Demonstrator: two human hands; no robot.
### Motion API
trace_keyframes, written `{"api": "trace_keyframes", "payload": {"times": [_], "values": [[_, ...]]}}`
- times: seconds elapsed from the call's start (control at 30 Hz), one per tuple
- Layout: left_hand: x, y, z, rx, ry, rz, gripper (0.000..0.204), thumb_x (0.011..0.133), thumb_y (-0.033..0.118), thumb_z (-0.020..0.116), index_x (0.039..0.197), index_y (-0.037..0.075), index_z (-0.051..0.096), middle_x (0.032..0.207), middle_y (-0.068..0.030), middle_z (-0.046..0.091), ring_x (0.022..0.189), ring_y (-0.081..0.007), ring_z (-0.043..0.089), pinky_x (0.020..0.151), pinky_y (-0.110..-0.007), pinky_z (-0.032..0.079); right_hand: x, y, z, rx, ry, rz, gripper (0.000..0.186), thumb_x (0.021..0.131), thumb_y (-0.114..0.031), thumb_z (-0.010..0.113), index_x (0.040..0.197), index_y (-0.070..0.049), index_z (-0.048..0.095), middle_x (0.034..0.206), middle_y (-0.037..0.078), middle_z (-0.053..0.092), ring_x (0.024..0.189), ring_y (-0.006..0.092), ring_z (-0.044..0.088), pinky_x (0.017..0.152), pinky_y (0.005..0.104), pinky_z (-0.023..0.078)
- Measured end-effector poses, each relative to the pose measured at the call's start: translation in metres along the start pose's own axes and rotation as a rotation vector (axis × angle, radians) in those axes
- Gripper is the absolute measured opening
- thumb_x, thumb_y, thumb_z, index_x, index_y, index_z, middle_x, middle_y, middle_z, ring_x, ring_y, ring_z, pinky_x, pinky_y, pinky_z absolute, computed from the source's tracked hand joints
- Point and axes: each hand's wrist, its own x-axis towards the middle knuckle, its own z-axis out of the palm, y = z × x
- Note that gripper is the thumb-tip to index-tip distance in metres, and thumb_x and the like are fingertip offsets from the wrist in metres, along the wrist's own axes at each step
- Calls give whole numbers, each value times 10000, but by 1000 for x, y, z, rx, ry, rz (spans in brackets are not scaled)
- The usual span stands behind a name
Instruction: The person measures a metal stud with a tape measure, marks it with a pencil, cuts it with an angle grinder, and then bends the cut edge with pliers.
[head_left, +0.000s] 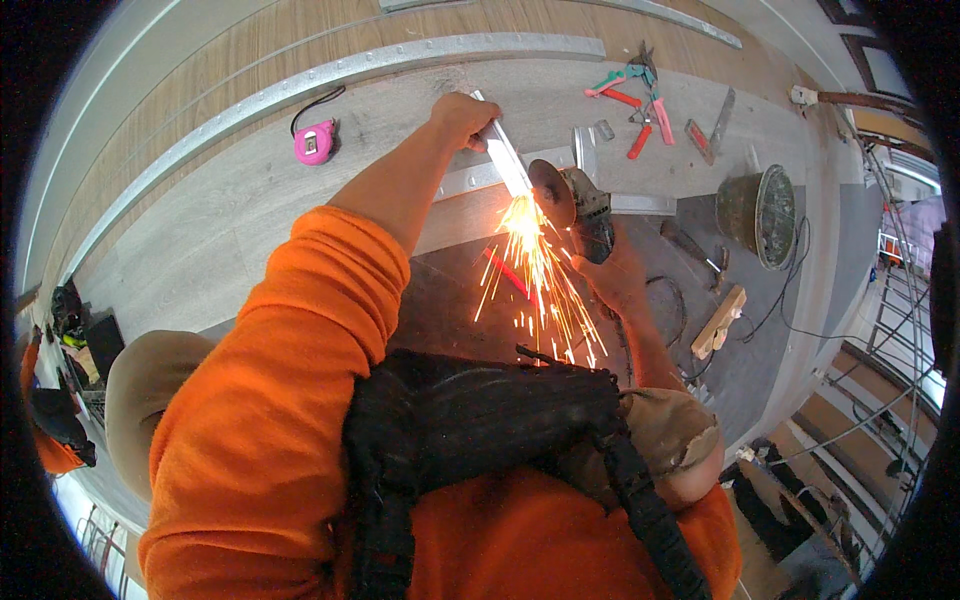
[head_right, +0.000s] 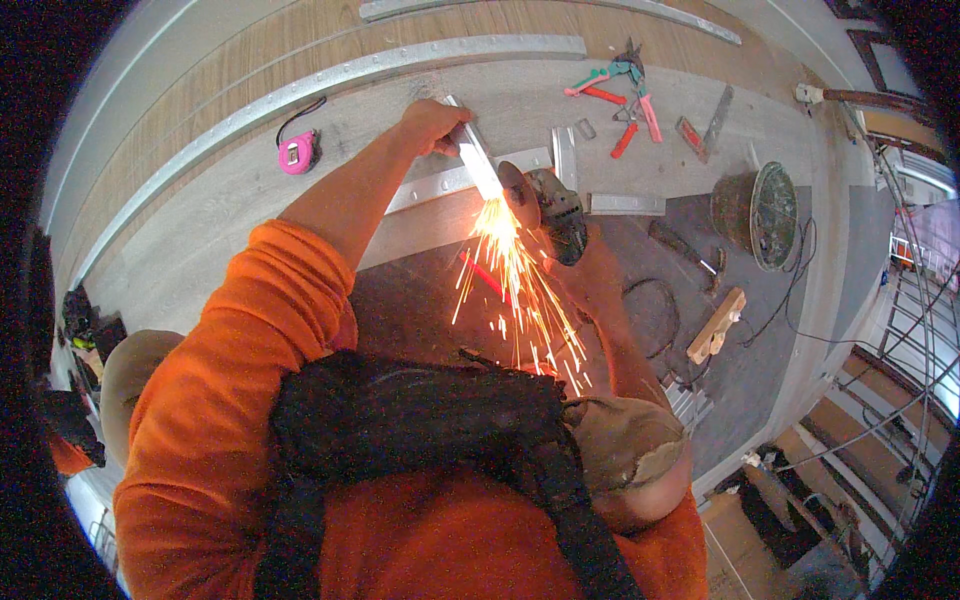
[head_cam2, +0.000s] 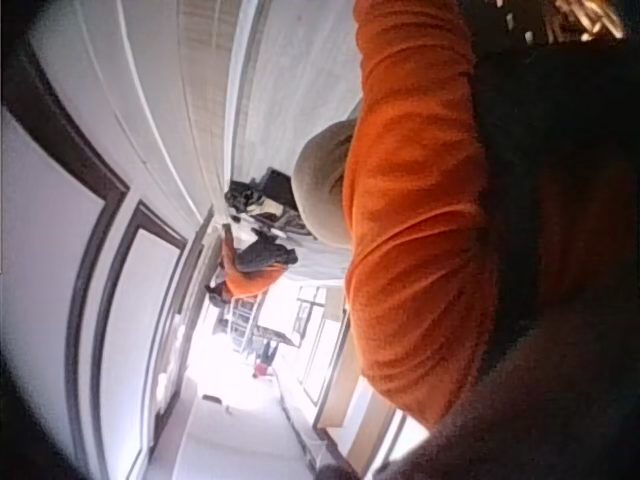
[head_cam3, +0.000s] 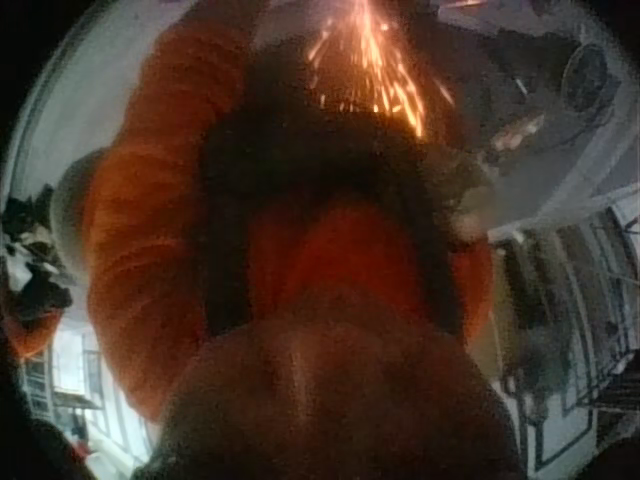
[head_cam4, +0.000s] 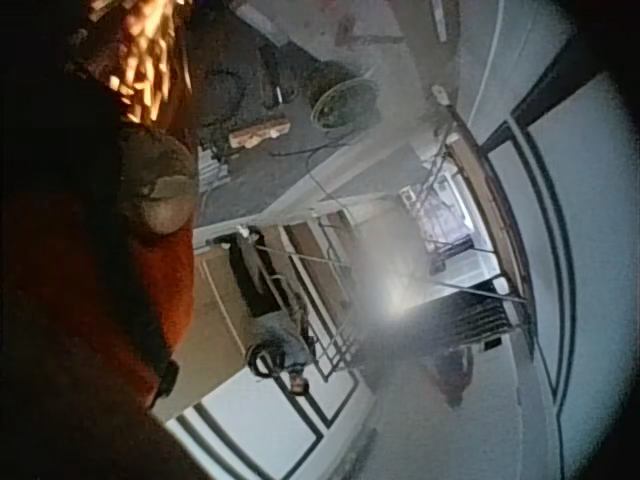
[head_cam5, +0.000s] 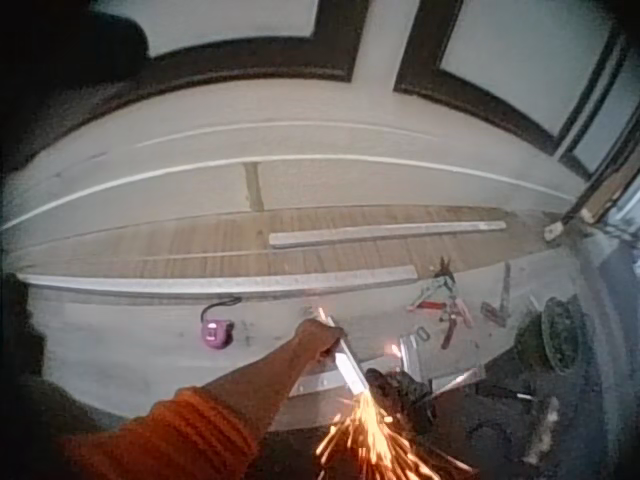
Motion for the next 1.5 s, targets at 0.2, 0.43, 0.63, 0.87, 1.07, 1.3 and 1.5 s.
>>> {"api": "trace_keyframes", "payload": {"times": [0.2, 0.43, 0.63, 0.87, 1.07, 1.3, 1.5], "values": [[3, -1, -2, 25, -24, 16, 291, 825, 247, 796, 866, -22, 691, 786, -110, 681, 607, -234, 690, 508, -379, 622, 0, -3, -2, -49, 2, 14, 831, 694, -350, 847, 1359, -17, 476, 1158, 263, 674, 1088, 441, 655, 909, 484, 524], [-2, 1, -13, -42, -124, -140, 377, 870, 334, 759, 960, -16, 654, 861, -111, 661, 653, -212, 677, 522, -336, 604, -10, 14, -4, 13, 82, 24, 894, 698, -312, 867, 1411, 15, 438, 1224, 275, 648, 1145, 428, 634, 984, 450, 498], [6, -12, -27, -187, -265, -29, 305, 939, 243, 681, 1056, -34, 632, 914, -131, 665, 813, -234, 698, 731, -356, 646, -24, 2, -15, 59, 84, 60, 701, 717, -248, 847, 1296, -3, 535, 1141, 196, 684, 1055, 359, 662, 924, 420, 502], [25, -14, -38, -144, -293, -3, 285, 1003, 194, 606, 1133, -59, 604, 1068, -174, 664, 926, -293, 703, 864, -408, 637, -25, 4, -1, -59, 50, -3, 873, 712, -368, 850, 1390, 11, 452, 1244, 263, 643, 1145, 434, 630, 975, 470, 494], [5, -8, -30, -227, -291, 37, 243, 998, 151, 617, 1095, -72, 612, 1012, -176, 678, 869, -282, 714, 745, -380, 661, -19, 13, 8, -78, 7, 7, 904, 714, -398, 842, 1407, 8, 427, 1216, 274, 652, 1137, 440, 635, 972, 482, 497], [1, -6, -25, -224, -297, 39, 278, 1006, 169, 607, 1134, -77, 590, 1067, -177, 670, 954, -295, 702, 884, -416, 630, -15, 12, 8, -92, -28, 9, 935, 720, -405, 838, 1436, 8, 401, 1214, 276, 656, 1133, 441, 639, 966, 485, 501], [2, -5, -26, -222, -293, 18, 309, 1004, 179, 613, 1150, -90, 574, 1097, -183, 670, 976, -296, 706, 910, -397, 632, -18, 8, 9, -43, -1, 0, 951, 710, -405, 849, 1442, 9, 405, 1244, 278, 642, 1160, 431, 628, 993, 467, 493]]}}
